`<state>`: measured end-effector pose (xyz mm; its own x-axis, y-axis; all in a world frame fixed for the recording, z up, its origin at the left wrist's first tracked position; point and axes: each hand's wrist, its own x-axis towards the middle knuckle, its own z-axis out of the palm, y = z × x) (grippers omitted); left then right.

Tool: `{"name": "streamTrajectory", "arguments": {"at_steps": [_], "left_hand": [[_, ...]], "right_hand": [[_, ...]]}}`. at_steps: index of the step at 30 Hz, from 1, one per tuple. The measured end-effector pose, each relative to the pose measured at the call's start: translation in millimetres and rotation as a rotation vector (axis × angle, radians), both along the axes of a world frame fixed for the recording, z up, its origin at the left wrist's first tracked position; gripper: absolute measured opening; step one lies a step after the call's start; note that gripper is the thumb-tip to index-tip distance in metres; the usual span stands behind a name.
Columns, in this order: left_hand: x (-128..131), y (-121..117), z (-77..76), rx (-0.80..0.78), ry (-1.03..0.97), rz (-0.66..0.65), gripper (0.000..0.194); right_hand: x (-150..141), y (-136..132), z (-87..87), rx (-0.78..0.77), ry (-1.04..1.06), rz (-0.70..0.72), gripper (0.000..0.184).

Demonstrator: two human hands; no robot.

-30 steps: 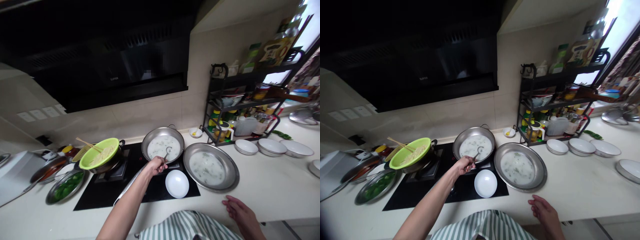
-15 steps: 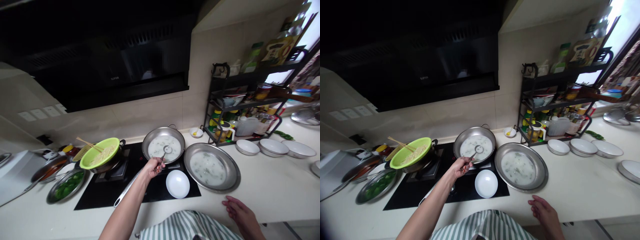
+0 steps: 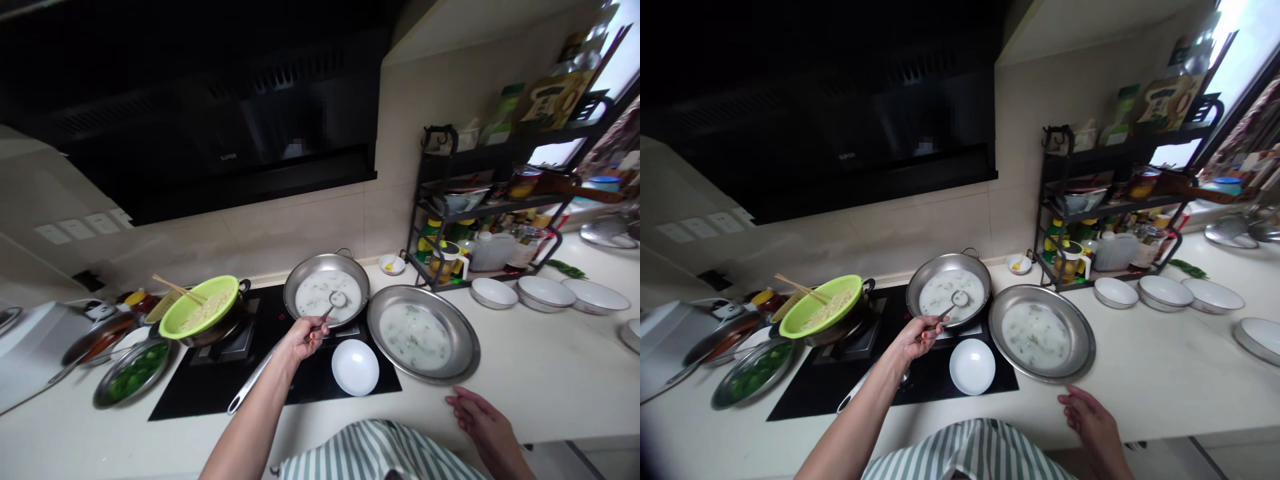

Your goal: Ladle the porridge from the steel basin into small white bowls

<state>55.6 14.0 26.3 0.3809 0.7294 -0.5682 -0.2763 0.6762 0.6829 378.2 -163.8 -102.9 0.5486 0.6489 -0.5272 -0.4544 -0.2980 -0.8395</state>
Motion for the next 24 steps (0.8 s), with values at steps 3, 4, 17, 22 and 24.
{"name": "streamTrajectory", "arguments": {"at_steps": [3,4,17,22,24], "left_hand": [[0.5,-1.3,0.4,-0.005,-0.011,-0.014,0.015],[0.7,-1.8,0.7,-0.006,-0.011,-0.017,0.016],[10.1,-12.8,18.7,0.017,-0.004,-0.043,0.021],[19.0,-20.0,31.5,0.062,-0.03,-0.1,0.02],[23.5,-22.9,34.3,0.067,-0.046,-0.148,0.021]], "right_hand": [[-1.4,4.2,1.9,0.028,-0.013,-0.003,0.036],[-1.8,5.6,2.4,0.039,-0.011,-0.007,0.034],[4.1,12.4,-1.3,0.061,0.02,-0.029,0.028],[6.5,13.9,-5.8,0.071,0.015,-0.029,0.028],[6.2,14.3,-7.0,0.076,0.035,-0.039,0.03]]}}
